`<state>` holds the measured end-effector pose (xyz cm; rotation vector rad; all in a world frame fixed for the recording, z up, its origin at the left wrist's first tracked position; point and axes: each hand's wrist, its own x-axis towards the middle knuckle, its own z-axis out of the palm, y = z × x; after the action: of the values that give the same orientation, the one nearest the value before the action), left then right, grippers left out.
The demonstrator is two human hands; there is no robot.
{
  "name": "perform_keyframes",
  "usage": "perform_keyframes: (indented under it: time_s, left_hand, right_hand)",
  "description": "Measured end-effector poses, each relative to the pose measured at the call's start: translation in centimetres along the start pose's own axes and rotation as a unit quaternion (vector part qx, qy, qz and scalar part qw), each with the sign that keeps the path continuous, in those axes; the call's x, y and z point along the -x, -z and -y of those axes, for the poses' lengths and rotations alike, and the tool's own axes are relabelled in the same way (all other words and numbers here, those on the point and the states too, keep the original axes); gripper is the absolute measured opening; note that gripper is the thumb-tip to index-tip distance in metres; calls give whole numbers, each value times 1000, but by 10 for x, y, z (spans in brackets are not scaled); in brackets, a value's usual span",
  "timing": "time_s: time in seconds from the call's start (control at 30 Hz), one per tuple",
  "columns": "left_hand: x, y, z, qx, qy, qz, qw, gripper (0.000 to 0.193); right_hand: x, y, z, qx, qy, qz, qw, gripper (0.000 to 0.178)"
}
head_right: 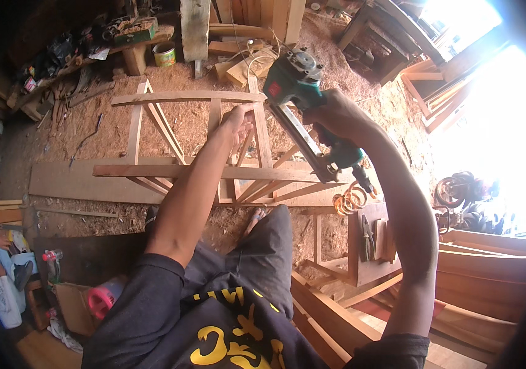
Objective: The person assembles a wooden frame structure on the floor, using a pneumatic nail gun to fasten wooden slats together. They position and align the pieces, then drive nails to secure the joints.
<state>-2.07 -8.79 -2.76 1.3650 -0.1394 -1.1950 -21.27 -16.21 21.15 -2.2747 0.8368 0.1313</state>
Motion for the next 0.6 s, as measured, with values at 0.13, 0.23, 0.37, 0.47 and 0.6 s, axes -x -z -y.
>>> perform_keyframes:
  time_s: [0.13, 0.23, 0.37, 0.47, 0.6]
  left_hand:
    - [1, -2, -4, 44, 5, -33, 998, 62]
    - [7, 2, -6, 54, 12, -33, 998, 66]
    - [7, 0, -6, 57, 18, -79, 995, 68]
    - [8, -1, -8, 70, 20, -98, 993, 65]
    - [35, 7, -14, 35, -43, -66, 996, 57]
  right_hand:
    - [-20, -11, 5, 8, -37, 6, 999, 24]
    - [-29, -20, 4, -2, -44, 21, 999, 24]
    - [-25, -20, 4, 16, -46, 0, 999, 24]
    - [6, -11, 0, 33, -12, -48, 998, 24]
    - [96, -14, -27, -20, 33, -148, 988, 33]
